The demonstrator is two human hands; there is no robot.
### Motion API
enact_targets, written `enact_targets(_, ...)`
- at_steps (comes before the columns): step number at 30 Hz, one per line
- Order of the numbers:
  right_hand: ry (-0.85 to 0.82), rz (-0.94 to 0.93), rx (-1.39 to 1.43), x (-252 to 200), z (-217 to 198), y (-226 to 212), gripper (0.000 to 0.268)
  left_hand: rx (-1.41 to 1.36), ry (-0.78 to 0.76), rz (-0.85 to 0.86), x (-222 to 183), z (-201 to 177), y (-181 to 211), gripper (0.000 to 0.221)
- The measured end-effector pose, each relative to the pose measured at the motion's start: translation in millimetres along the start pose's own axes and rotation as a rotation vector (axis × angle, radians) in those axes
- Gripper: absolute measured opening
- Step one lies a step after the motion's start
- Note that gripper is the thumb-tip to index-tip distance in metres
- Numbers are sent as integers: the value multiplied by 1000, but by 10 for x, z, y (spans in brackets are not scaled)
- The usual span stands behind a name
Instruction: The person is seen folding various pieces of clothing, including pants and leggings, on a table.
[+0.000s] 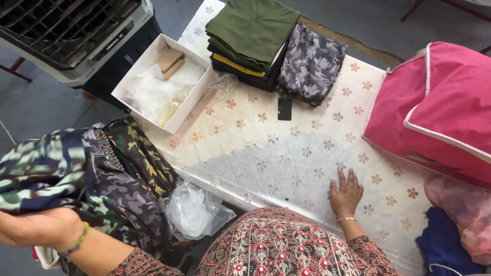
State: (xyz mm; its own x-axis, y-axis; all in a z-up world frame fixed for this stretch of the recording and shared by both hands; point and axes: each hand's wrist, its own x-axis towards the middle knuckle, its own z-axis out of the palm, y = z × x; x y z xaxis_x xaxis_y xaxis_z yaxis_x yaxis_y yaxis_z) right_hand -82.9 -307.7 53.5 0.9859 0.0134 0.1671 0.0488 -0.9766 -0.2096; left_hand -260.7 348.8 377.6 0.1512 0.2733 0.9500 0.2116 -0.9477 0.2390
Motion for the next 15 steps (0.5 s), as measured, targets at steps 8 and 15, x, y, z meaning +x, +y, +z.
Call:
enact_targets(8,-274,158,264,175,189,-321,47,-983,-664,-691,-924,1074,1779,30)
enact_targets(15,-537,234,379,493,-472,-870,47,-1937,-1137,-24,-1088,904,4143,23)
